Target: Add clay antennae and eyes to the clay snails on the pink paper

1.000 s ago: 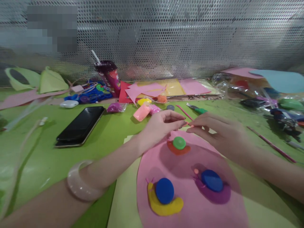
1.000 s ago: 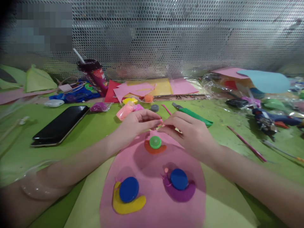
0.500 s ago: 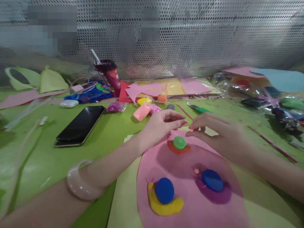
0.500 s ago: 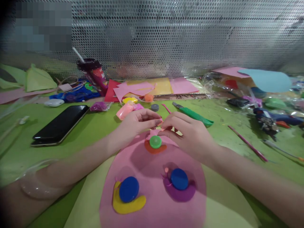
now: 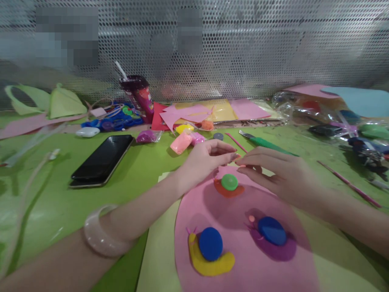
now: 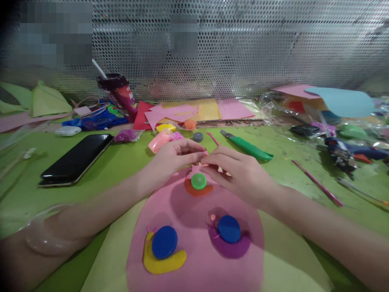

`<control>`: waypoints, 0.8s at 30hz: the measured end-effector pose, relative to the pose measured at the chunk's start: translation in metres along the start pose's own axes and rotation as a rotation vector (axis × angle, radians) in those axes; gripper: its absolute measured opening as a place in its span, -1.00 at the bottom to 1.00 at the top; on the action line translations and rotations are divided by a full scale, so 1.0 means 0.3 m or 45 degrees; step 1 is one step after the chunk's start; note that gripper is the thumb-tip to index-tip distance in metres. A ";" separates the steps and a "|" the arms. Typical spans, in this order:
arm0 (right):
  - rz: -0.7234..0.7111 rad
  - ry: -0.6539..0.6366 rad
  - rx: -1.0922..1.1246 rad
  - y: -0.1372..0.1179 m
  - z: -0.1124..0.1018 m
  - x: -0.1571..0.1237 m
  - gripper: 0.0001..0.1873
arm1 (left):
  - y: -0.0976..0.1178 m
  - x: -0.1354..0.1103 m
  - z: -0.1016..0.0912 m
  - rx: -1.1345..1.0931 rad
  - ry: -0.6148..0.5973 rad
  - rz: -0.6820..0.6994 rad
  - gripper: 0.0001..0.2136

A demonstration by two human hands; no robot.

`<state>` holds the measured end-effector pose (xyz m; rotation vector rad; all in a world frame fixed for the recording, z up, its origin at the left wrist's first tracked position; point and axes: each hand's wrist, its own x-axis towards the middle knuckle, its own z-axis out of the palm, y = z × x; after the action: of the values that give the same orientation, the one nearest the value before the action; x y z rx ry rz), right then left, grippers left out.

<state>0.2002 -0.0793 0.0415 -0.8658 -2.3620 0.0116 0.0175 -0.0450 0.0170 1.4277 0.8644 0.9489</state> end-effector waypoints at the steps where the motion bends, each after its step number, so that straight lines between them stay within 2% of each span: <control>1: -0.020 -0.009 0.003 -0.001 -0.001 0.000 -0.89 | 0.000 0.000 0.000 -0.010 0.001 -0.004 -0.76; 5: -0.179 0.000 0.014 -0.007 -0.005 0.003 -0.87 | 0.008 -0.004 0.002 -0.028 0.001 -0.050 -0.71; 8: -0.211 0.006 0.050 -0.011 -0.007 0.003 -0.91 | 0.016 -0.009 0.005 -0.031 -0.001 -0.093 -0.70; 15: -0.177 -0.026 0.078 -0.016 0.001 -0.004 -0.79 | 0.011 -0.005 0.004 0.013 0.009 -0.054 -0.71; 19: -0.177 -0.025 0.122 -0.019 0.001 -0.001 -0.90 | 0.006 -0.003 0.001 0.011 -0.012 -0.074 -0.71; 24: 0.017 0.096 -0.019 0.000 -0.009 0.007 -0.86 | 0.010 -0.006 0.004 -0.057 -0.011 -0.068 -0.72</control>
<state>0.2004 -0.0787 0.0447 -0.8743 -2.2891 -0.0324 0.0178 -0.0472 0.0199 1.3635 0.8658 0.9156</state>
